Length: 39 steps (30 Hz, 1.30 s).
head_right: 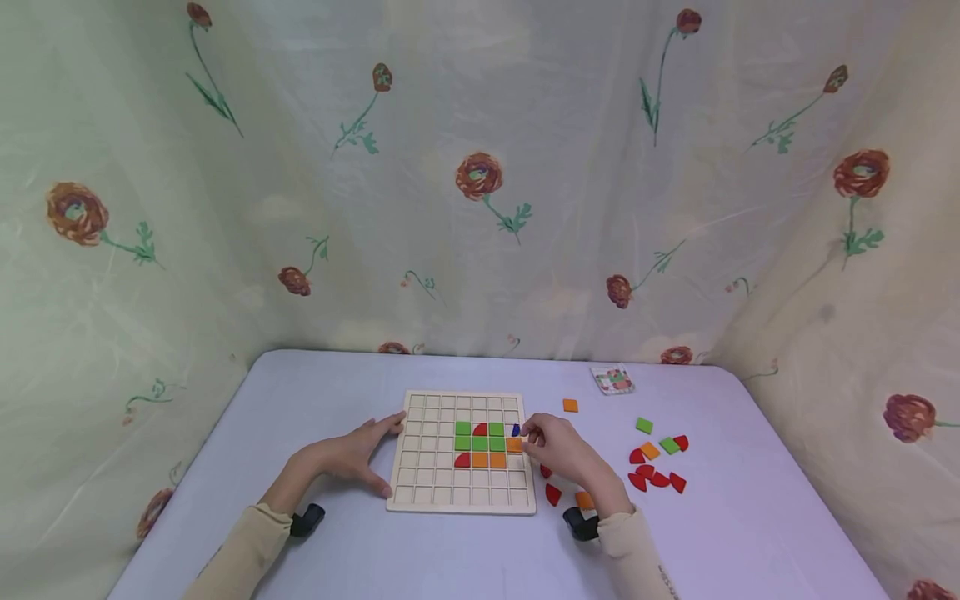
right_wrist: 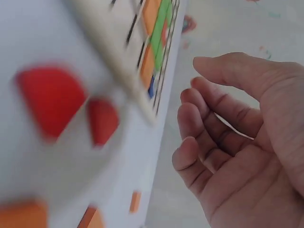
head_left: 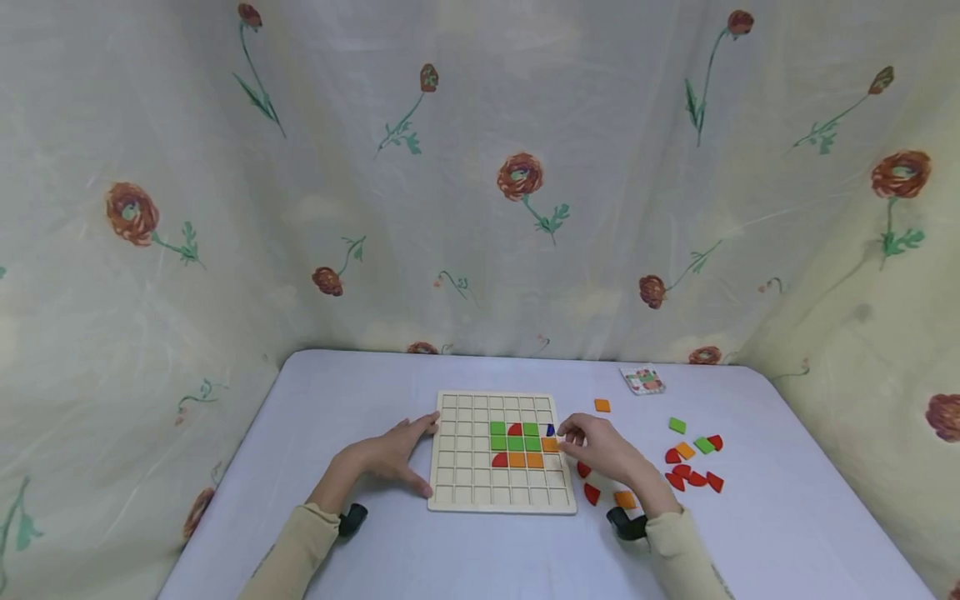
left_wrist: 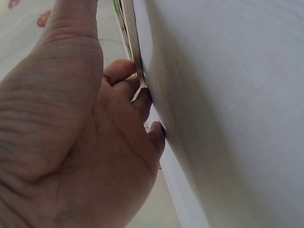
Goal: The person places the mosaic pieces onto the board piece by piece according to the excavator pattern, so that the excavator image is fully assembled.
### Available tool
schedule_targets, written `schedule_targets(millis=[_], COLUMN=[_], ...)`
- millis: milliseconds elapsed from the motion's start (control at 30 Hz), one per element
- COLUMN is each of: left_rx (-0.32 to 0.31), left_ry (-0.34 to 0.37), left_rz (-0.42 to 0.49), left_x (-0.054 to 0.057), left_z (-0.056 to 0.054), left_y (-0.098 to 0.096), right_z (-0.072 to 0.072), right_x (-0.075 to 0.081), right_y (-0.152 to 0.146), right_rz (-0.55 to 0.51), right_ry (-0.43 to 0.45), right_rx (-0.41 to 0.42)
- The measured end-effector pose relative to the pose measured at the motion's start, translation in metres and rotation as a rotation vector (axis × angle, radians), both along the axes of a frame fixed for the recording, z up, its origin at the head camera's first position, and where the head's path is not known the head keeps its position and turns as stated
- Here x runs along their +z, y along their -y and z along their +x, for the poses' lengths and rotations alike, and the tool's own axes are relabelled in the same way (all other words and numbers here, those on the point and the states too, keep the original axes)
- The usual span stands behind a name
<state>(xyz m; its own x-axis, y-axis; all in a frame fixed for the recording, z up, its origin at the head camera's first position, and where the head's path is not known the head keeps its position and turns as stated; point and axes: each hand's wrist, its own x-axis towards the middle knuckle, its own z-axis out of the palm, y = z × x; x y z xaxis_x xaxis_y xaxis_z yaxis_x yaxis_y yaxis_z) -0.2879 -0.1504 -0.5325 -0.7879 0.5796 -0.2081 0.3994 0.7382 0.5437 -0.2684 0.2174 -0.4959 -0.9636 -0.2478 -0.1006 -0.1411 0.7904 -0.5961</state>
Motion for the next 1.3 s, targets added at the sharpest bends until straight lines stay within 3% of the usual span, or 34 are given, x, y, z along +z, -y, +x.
schedule_targets(millis=[167,367,600,800,1067,1300], left_rx=[-0.012,-0.001,-0.006,-0.003,0.002,0.016], left_ry=[-0.008,0.007,0.011,0.003,0.0,0.006], left_rz=[0.004,0.01,0.017,0.03,0.008,0.013], left_x=[-0.002,-0.001,0.0,0.001,-0.001,-0.001], left_z=[0.0,0.001,0.0,0.001,0.0,0.001], left_y=[0.001,0.001,0.0,-0.001,-0.001,-0.001], right_z=[0.001,0.003,0.004,0.004,0.006,0.006], right_x=[-0.015,-0.028,-0.026,-0.024,-0.02,-0.023], right_y=[-0.023,-0.034,-0.033,-0.032,-0.036,-0.034], right_rz=[0.045,0.071,0.075,0.101,0.065,0.118], right_ry=[0.046,0.074,0.099,0.007,0.042,0.057], right_rx=[-0.062,-0.066,-0.061,0.013,-0.158,-0.144])
